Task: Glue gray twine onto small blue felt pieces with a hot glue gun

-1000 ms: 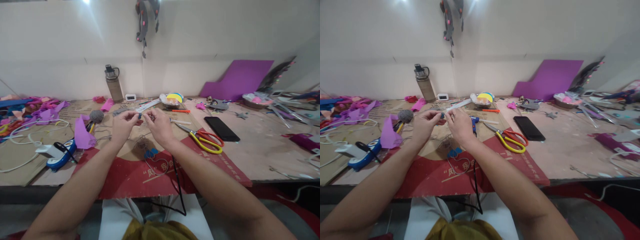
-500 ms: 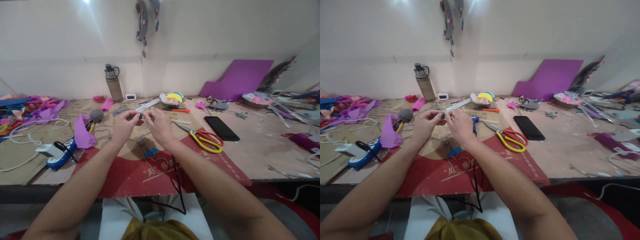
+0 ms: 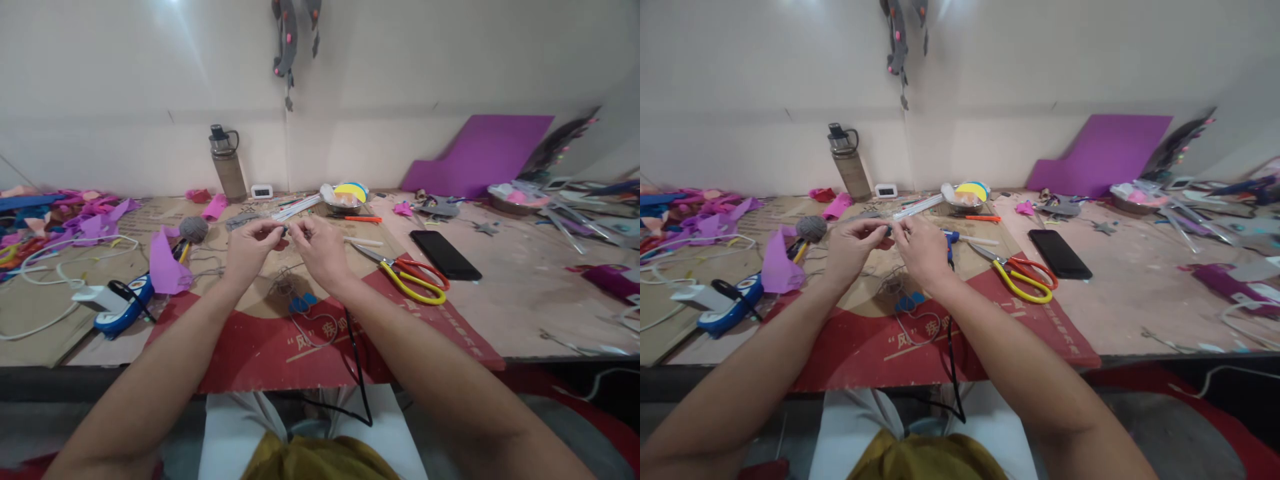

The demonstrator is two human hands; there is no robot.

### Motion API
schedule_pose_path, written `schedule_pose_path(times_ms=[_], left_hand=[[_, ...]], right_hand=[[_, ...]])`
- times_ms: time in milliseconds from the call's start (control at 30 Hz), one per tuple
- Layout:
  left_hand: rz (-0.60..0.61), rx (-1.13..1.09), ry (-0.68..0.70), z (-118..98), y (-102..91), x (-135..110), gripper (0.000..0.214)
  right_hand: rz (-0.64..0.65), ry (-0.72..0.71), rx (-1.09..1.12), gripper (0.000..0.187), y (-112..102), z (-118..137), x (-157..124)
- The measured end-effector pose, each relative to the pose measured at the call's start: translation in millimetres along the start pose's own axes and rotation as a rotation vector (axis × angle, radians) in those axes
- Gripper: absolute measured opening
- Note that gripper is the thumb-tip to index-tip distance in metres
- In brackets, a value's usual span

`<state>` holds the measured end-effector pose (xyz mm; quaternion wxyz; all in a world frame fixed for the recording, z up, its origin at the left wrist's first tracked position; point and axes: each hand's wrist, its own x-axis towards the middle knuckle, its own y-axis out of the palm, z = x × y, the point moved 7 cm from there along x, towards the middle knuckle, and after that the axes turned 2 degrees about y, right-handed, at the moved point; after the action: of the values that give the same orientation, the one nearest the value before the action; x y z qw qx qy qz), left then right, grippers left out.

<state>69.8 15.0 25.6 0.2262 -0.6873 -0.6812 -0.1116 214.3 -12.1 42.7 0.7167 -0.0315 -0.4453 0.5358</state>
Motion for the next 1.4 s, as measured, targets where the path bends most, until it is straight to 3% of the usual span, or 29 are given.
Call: schedule_pose_path(times_ms=[367,800,1133,1233,1400], left_hand=[[-0.043,0.012,0.013,-0.2,-1.5,-1.1,0.016],[0.043,-0.125,-0.097,9.3,6.6,-0.9,0.014],[0.212,-0.414,-0.325,21.2,15.8,1.2,0.032],[0.192,-0.351,-0.330,22.8,11.8,3.0,0.032],[0.188,-0.067,-0.144,17.3,2.6,8.0,0.023]], right_hand=[[0.038,-0.022,0.044,0.027,9.5,-0.6,-2.3],[-0.005,0.007,0.007,0.023,7.7,-5.0,-1.1],[0.119,0.185,0.444,0.020,23.4,-34.6,7.0],[0.129,0.170,0.418,0.021,22.8,-37.0,6.5],[0.168,0.076,0.222,0.017,14.8,-26.4,2.9]])
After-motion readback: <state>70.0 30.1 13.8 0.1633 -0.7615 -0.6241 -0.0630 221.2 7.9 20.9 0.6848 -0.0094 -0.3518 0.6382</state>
